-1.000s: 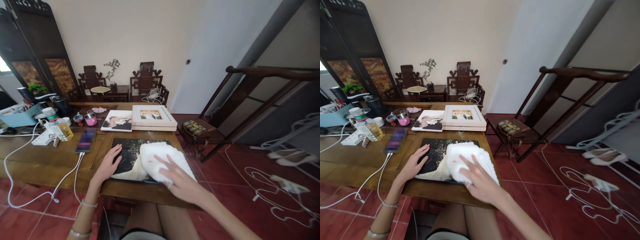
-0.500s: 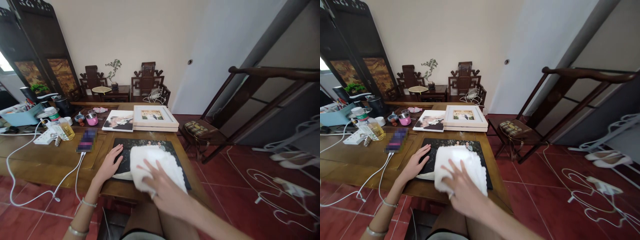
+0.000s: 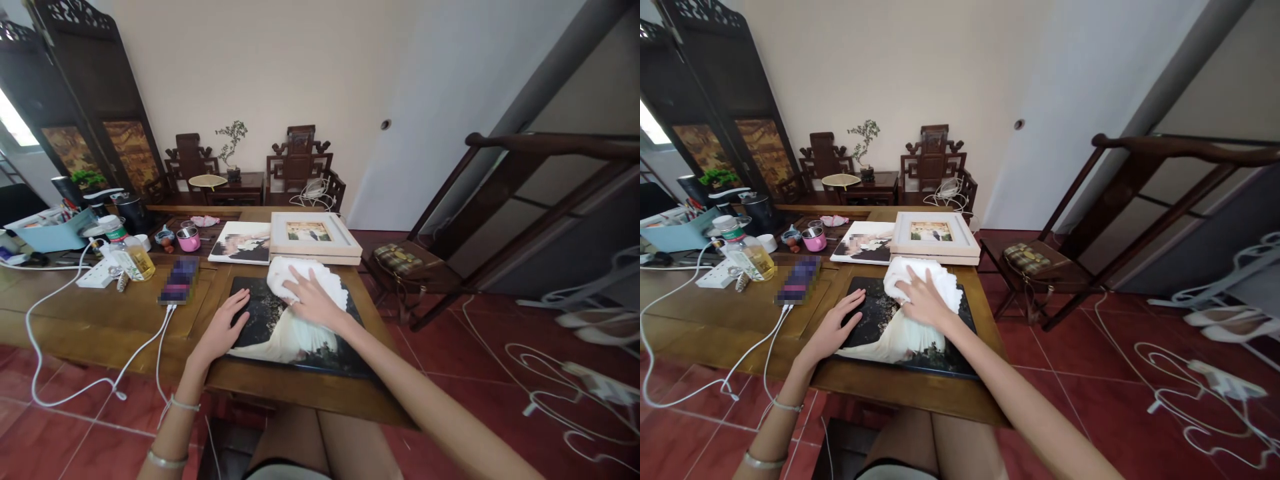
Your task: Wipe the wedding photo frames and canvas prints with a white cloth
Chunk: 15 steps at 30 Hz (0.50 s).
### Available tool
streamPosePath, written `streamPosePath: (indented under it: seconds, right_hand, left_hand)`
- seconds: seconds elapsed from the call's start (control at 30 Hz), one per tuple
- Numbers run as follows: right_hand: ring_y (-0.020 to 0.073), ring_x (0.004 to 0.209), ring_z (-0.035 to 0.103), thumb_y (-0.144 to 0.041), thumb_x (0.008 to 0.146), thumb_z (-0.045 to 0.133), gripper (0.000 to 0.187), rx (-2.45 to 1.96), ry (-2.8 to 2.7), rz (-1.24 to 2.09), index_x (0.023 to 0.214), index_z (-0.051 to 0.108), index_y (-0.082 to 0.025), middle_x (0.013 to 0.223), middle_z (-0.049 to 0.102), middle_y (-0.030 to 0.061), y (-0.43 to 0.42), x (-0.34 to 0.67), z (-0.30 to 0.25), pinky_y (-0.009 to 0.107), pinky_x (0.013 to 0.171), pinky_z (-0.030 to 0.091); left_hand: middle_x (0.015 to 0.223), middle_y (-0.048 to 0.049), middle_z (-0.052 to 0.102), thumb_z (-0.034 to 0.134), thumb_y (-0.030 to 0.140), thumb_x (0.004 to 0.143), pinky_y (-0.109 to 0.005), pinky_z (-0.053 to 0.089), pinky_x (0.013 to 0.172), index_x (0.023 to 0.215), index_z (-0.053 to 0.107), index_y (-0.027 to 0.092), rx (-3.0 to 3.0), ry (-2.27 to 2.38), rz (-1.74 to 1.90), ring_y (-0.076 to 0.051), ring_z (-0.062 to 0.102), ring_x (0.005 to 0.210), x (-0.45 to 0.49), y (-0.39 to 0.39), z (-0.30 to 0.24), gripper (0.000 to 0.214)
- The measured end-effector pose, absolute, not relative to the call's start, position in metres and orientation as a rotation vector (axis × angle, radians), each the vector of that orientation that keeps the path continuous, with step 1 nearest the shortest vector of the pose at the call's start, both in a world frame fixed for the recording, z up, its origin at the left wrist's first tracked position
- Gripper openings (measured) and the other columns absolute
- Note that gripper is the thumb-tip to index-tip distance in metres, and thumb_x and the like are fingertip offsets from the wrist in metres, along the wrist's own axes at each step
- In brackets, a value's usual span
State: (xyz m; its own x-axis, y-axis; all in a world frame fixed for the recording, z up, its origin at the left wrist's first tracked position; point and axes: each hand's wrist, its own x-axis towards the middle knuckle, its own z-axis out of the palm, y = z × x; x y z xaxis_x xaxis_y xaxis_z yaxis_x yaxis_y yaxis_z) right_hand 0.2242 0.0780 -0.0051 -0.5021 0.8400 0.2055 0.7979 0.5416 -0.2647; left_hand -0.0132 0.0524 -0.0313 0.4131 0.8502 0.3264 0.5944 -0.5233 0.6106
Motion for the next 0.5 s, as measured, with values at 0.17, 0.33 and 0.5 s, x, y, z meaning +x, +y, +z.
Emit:
streamPosePath:
  seconds: [0.17,0.33,0.5]
  right_hand:
    - [0.0335,0.136,0.014,-0.014,0.077,0.043,0.034,-1.278,-2.525,0.233,0.108,0.056,-0.017,0.129,0.052,0.0139,0.028,0.209,-0.007,0.067,0.102,0.008]
    - [0.0310,0.138,0.000,-0.009,0.060,0.047,0.045,-0.973,-2.666,0.371,0.102,0.056,-0.021,0.148,0.029,0.0024,-0.056,0.205,-0.006,0.065,0.104,-0.006]
    - [0.0267,0.137,0.016,-0.014,0.074,0.045,0.032,-1.118,-2.568,0.344,0.103,0.057,-0.019,0.138,0.043,0.0134,-0.023,0.216,-0.006,0.057,0.108,0.006]
  left_hand:
    - [0.139,-0.0064,0.045,0.041,0.030,0.090,-0.044,0.029,0.110,0.128,0.049,0.022,2.272,1.247,0.881,-0.020,0.037,0.131,-0.014,0.054,-0.034,0.039]
    - [0.140,-0.0065,0.043,0.040,0.030,0.091,-0.043,0.028,0.111,0.129,0.047,0.021,2.273,1.248,0.859,-0.020,0.036,0.132,-0.014,0.053,-0.033,0.041]
    - [0.141,-0.0063,0.043,0.040,0.030,0.091,-0.043,0.028,0.111,0.129,0.048,0.021,2.275,1.246,0.858,-0.020,0.036,0.132,-0.014,0.052,-0.034,0.040]
